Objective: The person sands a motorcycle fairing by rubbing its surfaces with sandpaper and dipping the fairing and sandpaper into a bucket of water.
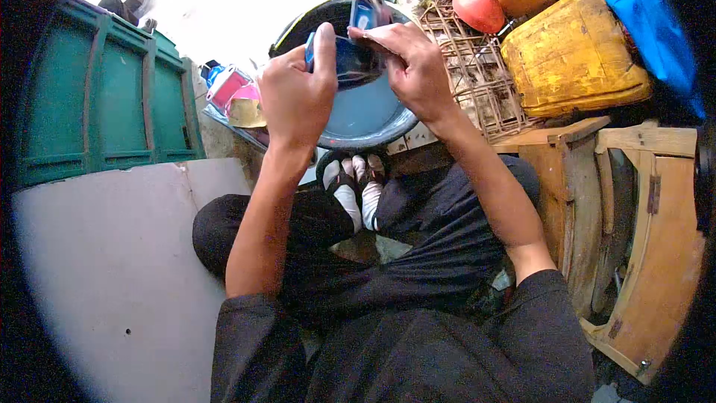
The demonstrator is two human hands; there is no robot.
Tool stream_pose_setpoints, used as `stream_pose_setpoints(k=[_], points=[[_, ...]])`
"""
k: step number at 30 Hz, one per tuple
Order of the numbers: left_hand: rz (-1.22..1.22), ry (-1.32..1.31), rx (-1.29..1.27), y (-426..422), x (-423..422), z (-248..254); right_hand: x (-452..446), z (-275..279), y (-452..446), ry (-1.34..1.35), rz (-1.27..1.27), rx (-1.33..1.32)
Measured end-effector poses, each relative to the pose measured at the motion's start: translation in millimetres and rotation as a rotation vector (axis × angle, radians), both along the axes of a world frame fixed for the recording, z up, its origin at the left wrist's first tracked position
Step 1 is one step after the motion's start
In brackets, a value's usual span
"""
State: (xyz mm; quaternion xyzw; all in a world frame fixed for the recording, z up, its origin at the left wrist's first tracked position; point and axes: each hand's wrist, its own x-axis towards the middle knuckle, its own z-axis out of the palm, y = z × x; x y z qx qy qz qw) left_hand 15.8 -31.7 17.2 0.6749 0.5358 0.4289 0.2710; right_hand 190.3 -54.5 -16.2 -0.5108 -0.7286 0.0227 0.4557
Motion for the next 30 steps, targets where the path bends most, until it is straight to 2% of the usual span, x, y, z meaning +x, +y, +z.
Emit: stream_pose_setpoints(k=[4,7,14,16,20,22,24,26,28,30], points=[[-0.063,-0.012,-0.056,-1,1,0,-3,2,-2,0.019,0.041,0.04],[-0.027,-0.023,-0.032,4,-1,-3,2,0,-3,-0.029,-0.052,-0.029],[-0.03,-0.01,0.043,1,1,-6,-3,3,-4,-0.002,0.001,0.062],[-0.016,-0.016,-0.002,3,1,-5,3,0,-2,-0.094,-0.088,0.008],[-0.027,-0.016,-0.012,3,0,-5,7,-8,3,-0.11,-0.126,0.015],[-0.024,0.041,0.019,4,-1,-6,10,-10,4,-0.156,-0.251,0.075],[-0.039,-0.017,0.014,0,2,2,18,-10,9,-0.15,-0.264,0.077],[-0.053,-0.069,0.013,0,2,3,23,-8,11,-0.197,-0.433,0.101],[-0.055,-0.153,0.104,4,4,-6,24,-4,12,-0.183,-0.437,0.139],[-0.055,-0.129,0.036,3,0,-1,21,-2,11,-0.206,-0.367,0.178]])
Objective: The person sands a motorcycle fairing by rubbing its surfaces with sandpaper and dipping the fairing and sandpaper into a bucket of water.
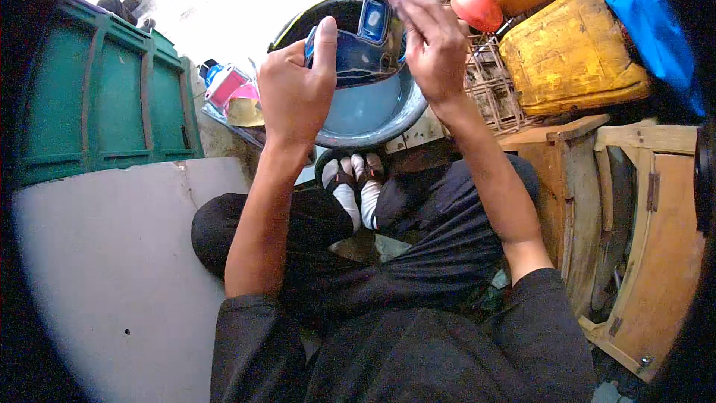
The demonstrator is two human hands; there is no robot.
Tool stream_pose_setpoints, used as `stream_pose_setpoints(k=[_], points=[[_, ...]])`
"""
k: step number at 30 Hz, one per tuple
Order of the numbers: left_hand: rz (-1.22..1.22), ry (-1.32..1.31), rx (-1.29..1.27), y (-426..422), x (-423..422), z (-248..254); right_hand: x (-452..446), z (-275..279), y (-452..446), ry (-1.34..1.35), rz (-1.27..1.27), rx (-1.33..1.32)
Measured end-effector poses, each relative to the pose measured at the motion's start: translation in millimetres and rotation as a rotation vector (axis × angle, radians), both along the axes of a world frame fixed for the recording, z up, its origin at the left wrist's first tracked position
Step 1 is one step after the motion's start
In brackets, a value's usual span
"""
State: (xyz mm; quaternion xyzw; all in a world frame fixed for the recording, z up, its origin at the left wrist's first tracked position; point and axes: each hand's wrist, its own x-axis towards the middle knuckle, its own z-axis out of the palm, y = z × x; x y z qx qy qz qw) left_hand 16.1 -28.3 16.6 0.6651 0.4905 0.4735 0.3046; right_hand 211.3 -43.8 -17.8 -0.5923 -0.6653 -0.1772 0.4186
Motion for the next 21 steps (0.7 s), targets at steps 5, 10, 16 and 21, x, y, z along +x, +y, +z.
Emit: stream_pose_setpoints(k=[5,10,16,21], points=[[0.024,0.045,-0.08,8,-9,-2,-5,-5,-1,-0.011,0.153,-0.174],[0.061,-0.03,-0.063,13,-11,-3,-12,4,-11,-0.015,0.374,-0.232],[0.063,0.056,-0.133,13,-12,-6,-5,-3,-6,-0.02,0.341,-0.199],[0.046,-0.045,-0.143,10,-10,-1,-23,3,-17,0.261,0.473,-0.289]])
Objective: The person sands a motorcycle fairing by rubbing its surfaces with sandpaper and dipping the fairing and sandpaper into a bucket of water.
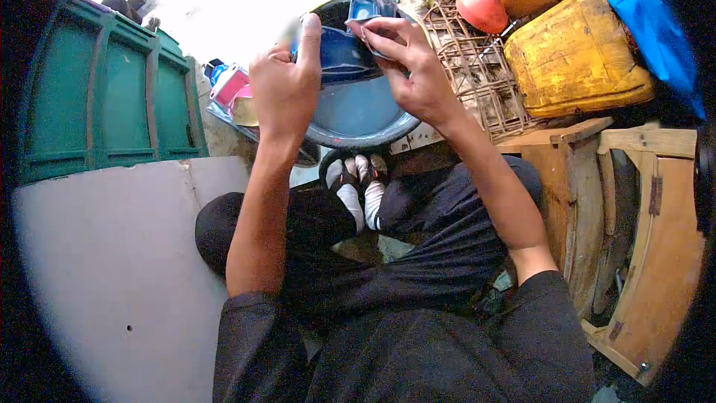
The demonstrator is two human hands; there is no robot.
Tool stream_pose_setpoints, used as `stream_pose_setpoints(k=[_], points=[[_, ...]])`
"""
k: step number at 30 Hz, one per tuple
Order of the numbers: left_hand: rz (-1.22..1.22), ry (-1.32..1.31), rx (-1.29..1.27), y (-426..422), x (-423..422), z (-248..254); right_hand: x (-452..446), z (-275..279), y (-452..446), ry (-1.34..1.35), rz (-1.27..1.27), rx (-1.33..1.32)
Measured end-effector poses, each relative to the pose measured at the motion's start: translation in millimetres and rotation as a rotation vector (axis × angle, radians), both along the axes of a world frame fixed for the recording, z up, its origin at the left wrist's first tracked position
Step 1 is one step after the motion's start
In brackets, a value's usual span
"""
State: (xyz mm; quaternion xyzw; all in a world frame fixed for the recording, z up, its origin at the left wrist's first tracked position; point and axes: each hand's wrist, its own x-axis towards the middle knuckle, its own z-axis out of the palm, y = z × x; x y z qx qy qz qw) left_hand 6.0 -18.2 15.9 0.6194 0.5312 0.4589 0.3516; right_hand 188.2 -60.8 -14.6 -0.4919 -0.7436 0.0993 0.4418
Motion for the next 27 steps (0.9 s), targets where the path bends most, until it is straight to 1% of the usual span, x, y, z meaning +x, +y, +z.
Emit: stream_pose_setpoints(k=[2,4,5,7,8,10,11,13,15,17,18,20,21,22,23,24,26,27], points=[[-0.005,0.002,-0.012,-3,9,-1,-10,4,-5,0.006,-0.015,0.02],[-0.056,-0.167,-0.085,-9,17,-9,-14,-3,-5,-0.02,-0.015,0.034],[-0.103,-0.223,-0.023,-6,21,-15,-15,-8,-6,-0.018,-0.014,0.033],[-0.119,-0.198,-0.134,-5,16,-24,-16,-14,-9,-0.044,-0.029,-0.019],[-0.121,-0.199,-0.134,-6,14,-20,-14,-14,-8,-0.074,-0.024,-0.025],[-0.11,-0.092,-0.335,-6,8,-8,-11,-15,-5,-0.114,-0.045,-0.015],[-0.11,-0.089,-0.332,-6,9,-6,-10,-16,-4,-0.156,-0.065,-0.008],[0.016,-0.235,-0.297,-6,15,-3,-8,-15,-2,-0.128,-0.073,-0.021],[0.036,-0.24,-0.346,-8,16,4,-9,-16,-4,-0.105,-0.081,-0.036],[0.156,-0.199,-0.289,-4,16,1,-18,-16,-9,-0.103,0.065,0.073],[0.161,-0.199,-0.288,-2,16,-2,-23,-13,-13,-0.127,0.129,0.061],[0.183,-0.253,-0.244,2,16,-11,-27,-17,-9,-0.134,0.1,0.085],[0.179,-0.252,-0.247,2,15,-14,-27,-19,-7,-0.143,0.067,0.111],[0.128,-0.205,-0.286,4,12,-17,-25,-20,-3,-0.105,-0.002,0.062],[0.105,-0.181,-0.303,4,11,-16,-22,-23,2,-0.105,-0.003,0.064],[0.081,-0.157,-0.32,4,11,-14,-18,-29,5,-0.029,0.003,0.069],[0.032,-0.044,-0.239,3,10,-10,-18,-36,7,0.143,0.043,0.052],[0.033,-0.048,-0.235,4,10,-10,-19,-38,6,0.139,0.045,0.055]])
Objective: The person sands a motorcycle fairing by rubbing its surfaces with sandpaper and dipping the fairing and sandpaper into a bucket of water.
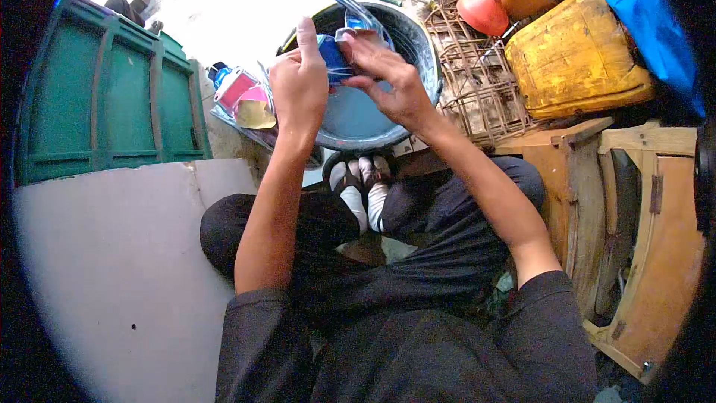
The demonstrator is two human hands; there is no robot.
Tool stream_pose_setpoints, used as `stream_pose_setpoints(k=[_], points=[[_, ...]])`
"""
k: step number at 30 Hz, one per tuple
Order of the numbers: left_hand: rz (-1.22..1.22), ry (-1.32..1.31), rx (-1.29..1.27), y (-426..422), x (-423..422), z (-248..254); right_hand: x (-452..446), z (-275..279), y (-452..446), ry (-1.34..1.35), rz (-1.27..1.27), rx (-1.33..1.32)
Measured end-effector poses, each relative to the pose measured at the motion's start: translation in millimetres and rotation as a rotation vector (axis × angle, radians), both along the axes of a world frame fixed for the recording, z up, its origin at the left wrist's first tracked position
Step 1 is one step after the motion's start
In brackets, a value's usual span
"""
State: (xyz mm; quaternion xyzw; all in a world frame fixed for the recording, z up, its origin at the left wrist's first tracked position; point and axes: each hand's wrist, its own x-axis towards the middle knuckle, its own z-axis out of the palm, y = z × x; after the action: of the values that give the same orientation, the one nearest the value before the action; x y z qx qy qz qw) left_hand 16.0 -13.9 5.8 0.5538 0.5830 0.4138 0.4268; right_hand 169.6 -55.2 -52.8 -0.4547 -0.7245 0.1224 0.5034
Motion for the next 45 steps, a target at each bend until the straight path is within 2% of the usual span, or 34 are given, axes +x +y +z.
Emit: stream_pose_setpoints(k=[2,3,4,6,7,9,10,11,12,14,16,18,19,23,25,26,28,29,31,33,34,35,36,38,39,40,43,44,45], points=[[0.009,0.032,-0.05,2,-4,-3,-2,-7,-4,0.048,0.097,-0.036],[0.029,0.042,-0.064,5,-5,-3,2,-10,-2,-0.108,0.075,0.061],[0.038,0.041,-0.066,8,-6,-3,0,-15,-2,-0.108,0.084,0.06],[0.057,0.115,0.032,15,-9,-2,-10,-16,-2,0.255,-0.022,-0.108],[0.063,0.147,0.057,17,-12,0,-8,-14,1,0.164,-0.161,-0.083],[0.094,0.182,0.131,18,-16,6,1,-27,12,0.301,-0.31,-0.323],[0.114,0.22,0.207,18,-17,9,9,-46,23,0.382,-0.335,-0.393],[0.119,0.214,0.207,18,-18,13,13,-60,30,0.285,-0.414,-0.377],[0.117,0.233,0.212,18,-20,16,27,-99,43,0.276,-0.425,-0.475],[0.125,0.258,0.223,17,-24,20,41,-162,66,0.26,-0.495,-0.813],[0.086,0.277,0.233,17,-26,21,37,-216,77,0.29,-0.51,-0.836],[0.062,0.283,0.214,17,-29,24,37,-251,90,0.495,-0.532,-1.175],[0.043,0.282,0.215,17,-31,24,46,-282,97,0.487,-0.523,-1.304],[0.018,0.27,0.204,19,-33,29,41,-329,93,0.315,-0.61,-1.487],[0.016,0.231,0.185,17,-32,35,48,-337,95,0.365,-0.566,-1.486],[0.019,0.243,0.178,16,-31,38,53,-333,95,0.465,-0.524,-1.461],[0.02,0.249,0.173,12,-30,38,37,-260,96,0.952,-0.343,-1.385],[0.009,0.243,0.19,12,-31,37,34,-237,97,0.95,-0.347,-1.379],[-0.009,0.229,0.21,11,-32,34,36,-203,97,1.084,-0.224,-1.186],[-0.019,0.282,0.175,13,-33,33,60,-196,104,1.152,-0.133,-1.242],[-0.024,0.274,0.179,14,-33,31,70,-194,105,1.185,-0.045,-1.232],[-0.019,0.287,0.193,14,-33,29,59,-162,101,1.209,-0.229,-1.159],[-0.013,0.301,0.207,14,-33,30,67,-159,99,1.227,-0.127,-1.042],[-0.028,0.31,0.195,10,-33,37,88,-144,97,1.15,-0.057,-1.028],[-0.041,0.326,0.178,8,-33,40,75,-113,92,1.235,-0.144,-0.967],[-0.042,0.321,0.182,9,-32,37,75,-91,84,1.19,-0.096,-0.962],[-0.057,0.318,0.161,12,-27,16,79,-64,86,1.226,-0.214,-0.625],[-0.082,0.258,0.093,14,-26,8,75,-53,86,1.122,-0.24,-0.486],[-0.109,0.197,0.026,16,-24,2,68,-33,82,1.042,-0.236,-0.462]])
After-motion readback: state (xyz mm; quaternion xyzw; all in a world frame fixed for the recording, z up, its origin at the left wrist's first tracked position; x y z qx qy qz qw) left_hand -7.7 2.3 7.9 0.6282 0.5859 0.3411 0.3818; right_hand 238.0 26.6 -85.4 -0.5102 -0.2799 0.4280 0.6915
